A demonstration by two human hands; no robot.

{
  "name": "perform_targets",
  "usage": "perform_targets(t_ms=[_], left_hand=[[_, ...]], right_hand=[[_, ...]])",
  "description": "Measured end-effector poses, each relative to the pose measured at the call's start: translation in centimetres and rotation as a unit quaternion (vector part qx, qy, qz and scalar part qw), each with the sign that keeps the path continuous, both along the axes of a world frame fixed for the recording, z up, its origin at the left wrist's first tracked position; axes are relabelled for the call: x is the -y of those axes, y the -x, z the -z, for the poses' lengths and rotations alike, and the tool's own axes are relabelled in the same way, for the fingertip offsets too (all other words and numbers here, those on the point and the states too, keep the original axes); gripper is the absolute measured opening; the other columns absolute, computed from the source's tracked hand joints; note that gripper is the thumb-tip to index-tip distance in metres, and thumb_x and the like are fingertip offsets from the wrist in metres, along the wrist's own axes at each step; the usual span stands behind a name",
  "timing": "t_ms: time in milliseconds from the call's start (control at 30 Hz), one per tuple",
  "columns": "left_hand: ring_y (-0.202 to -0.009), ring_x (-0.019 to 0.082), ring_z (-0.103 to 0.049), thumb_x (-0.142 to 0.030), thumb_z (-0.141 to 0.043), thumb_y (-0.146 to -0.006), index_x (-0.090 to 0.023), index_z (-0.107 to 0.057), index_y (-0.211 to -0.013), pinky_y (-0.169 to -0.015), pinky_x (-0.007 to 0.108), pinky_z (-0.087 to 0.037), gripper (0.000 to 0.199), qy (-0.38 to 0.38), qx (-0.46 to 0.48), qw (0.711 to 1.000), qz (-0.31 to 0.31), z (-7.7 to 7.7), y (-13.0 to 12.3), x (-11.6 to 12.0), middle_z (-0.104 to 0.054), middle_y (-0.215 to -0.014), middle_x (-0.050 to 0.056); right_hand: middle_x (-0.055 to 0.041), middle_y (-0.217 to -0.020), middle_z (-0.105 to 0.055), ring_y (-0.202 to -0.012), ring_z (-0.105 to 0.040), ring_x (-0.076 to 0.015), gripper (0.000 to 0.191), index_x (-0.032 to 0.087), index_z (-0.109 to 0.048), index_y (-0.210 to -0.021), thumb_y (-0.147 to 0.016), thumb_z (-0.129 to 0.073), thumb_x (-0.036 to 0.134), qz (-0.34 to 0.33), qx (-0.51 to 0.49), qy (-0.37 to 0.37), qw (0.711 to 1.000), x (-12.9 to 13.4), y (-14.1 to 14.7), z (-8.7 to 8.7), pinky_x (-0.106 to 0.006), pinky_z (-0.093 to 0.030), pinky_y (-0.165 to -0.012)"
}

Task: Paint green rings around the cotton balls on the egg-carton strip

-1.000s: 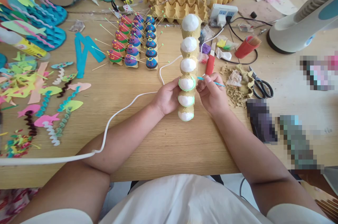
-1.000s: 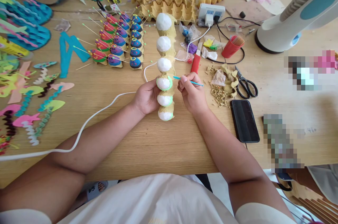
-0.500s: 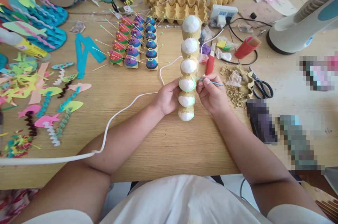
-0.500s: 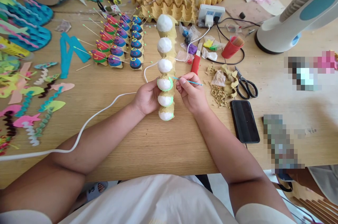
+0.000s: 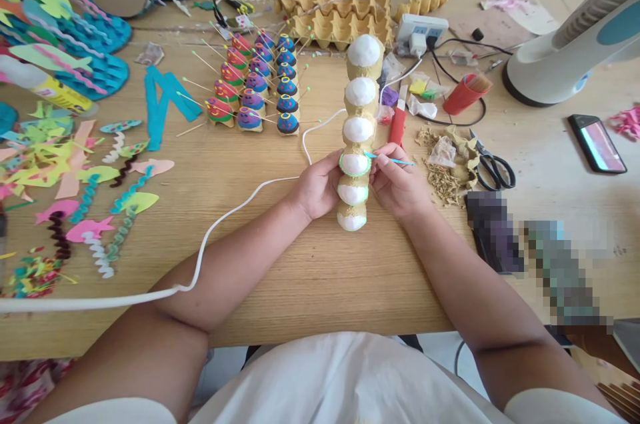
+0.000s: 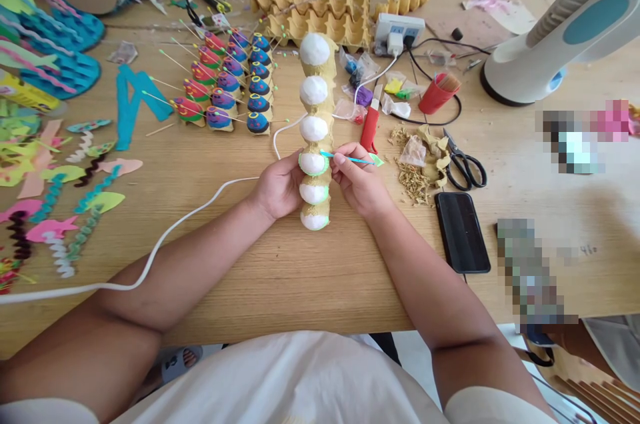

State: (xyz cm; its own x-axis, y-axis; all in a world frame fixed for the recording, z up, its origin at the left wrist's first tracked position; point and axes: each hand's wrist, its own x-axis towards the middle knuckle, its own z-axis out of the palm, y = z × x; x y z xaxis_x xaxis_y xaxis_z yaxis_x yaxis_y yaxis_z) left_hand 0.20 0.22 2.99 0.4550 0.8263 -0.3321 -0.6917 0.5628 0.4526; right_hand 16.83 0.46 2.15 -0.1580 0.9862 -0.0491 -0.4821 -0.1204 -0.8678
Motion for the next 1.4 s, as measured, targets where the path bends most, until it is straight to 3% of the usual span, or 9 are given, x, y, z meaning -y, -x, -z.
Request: perform_targets(t_ms=[167, 267, 400, 867, 1000, 1133, 1400], left_hand=[[-0.092, 0.025, -0.082, -0.029, -0.043, -0.112, -0.016, -0.076, -0.093, -0.09, 0.037, -0.064, 0.04, 0.002, -0.016, 1.0, -0.02, -0.1, -0.2, -0.1, -0.079, -0.078, 0.007], [-0.091, 0.024, -0.081, -0.03, -0.051, -0.11, -0.018, -0.074, -0.091, -0.089, 0.036, -0.064, 0.032, 0.009, -0.026, 0.998, -0.048, 0.0, -0.3, -0.4, -0.078, -0.077, 0.004], [-0.088, 0.024, -0.08, -0.032, -0.061, -0.106, -0.018, -0.072, -0.091, -0.087, 0.037, -0.063, 0.023, 0.021, -0.034, 0.998, -0.054, 0.2, -0.3, -0.6, -0.077, -0.078, 0.004], [-0.065, 0.02, -0.069, -0.027, -0.048, -0.111, -0.015, -0.071, -0.087, -0.075, 0.033, -0.058, 0.035, 0.032, -0.04, 0.998, -0.046, -0.2, -0.4, -0.4, -0.071, -0.069, 0.004], [-0.058, 0.017, -0.063, -0.029, -0.044, -0.113, -0.015, -0.069, -0.089, -0.064, 0.028, -0.051, 0.038, 0.039, -0.05, 0.997, -0.044, -0.1, -0.6, -0.5, -0.069, -0.068, 0.003], [-0.054, 0.015, -0.058, -0.028, -0.047, -0.112, -0.016, -0.068, -0.088, -0.058, 0.026, -0.047, 0.034, 0.035, -0.063, 0.995, -0.068, 0.2, -1.0, -0.6, -0.067, -0.066, 0.001], [-0.068, 0.019, -0.071, -0.026, -0.055, -0.108, -0.019, -0.07, -0.093, -0.079, 0.033, -0.059, 0.023, 0.047, -0.013, 0.989, -0.137, -0.7, -1.1, -0.5, -0.073, -0.072, 0.001]], right_hand=[[0.0062, -0.074, -0.063, -0.068, -0.057, -0.0119, 0.047, 0.027, -0.058, -0.081, -0.071, -0.098, 0.049, 0.004, -0.041, 0.035, 0.999, -0.3, -0.3, 0.2, -0.026, -0.05, -0.062], [0.007, -0.078, -0.066, -0.072, -0.06, -0.012, 0.047, 0.028, -0.053, -0.083, -0.071, -0.097, 0.043, 0.022, -0.076, 0.053, 0.995, -0.6, -0.7, 0.4, -0.026, -0.052, -0.065], [0.0074, -0.081, -0.068, -0.073, -0.062, -0.0105, 0.048, 0.027, -0.053, -0.085, -0.071, -0.096, 0.043, -0.012, -0.096, 0.057, 0.994, -1.2, -1.2, 0.8, -0.024, -0.054, -0.067], [0.0088, -0.069, -0.063, -0.065, -0.059, -0.0066, 0.054, 0.024, -0.051, -0.079, -0.065, -0.101, 0.042, -0.046, -0.129, 0.05, 0.989, -2.4, -1.9, 1.7, -0.015, -0.049, -0.058], [0.0087, -0.067, -0.064, -0.064, -0.06, -0.0059, 0.054, 0.024, -0.054, -0.078, -0.062, -0.103, 0.036, -0.035, -0.153, 0.07, 0.985, -2.3, -1.8, 1.5, -0.014, -0.049, -0.057], [0.0074, -0.067, -0.065, -0.063, -0.061, -0.0069, 0.039, 0.024, -0.057, -0.08, -0.075, -0.096, 0.029, -0.03, -0.174, 0.079, 0.981, -2.4, -1.8, 1.5, -0.015, -0.051, -0.057], [0.0081, -0.067, -0.066, -0.061, -0.062, -0.0075, 0.019, 0.026, -0.064, -0.09, -0.089, -0.083, 0.022, 0.06, -0.195, 0.093, 0.975, -3.3, -0.7, 0.3, -0.016, -0.053, -0.057]])
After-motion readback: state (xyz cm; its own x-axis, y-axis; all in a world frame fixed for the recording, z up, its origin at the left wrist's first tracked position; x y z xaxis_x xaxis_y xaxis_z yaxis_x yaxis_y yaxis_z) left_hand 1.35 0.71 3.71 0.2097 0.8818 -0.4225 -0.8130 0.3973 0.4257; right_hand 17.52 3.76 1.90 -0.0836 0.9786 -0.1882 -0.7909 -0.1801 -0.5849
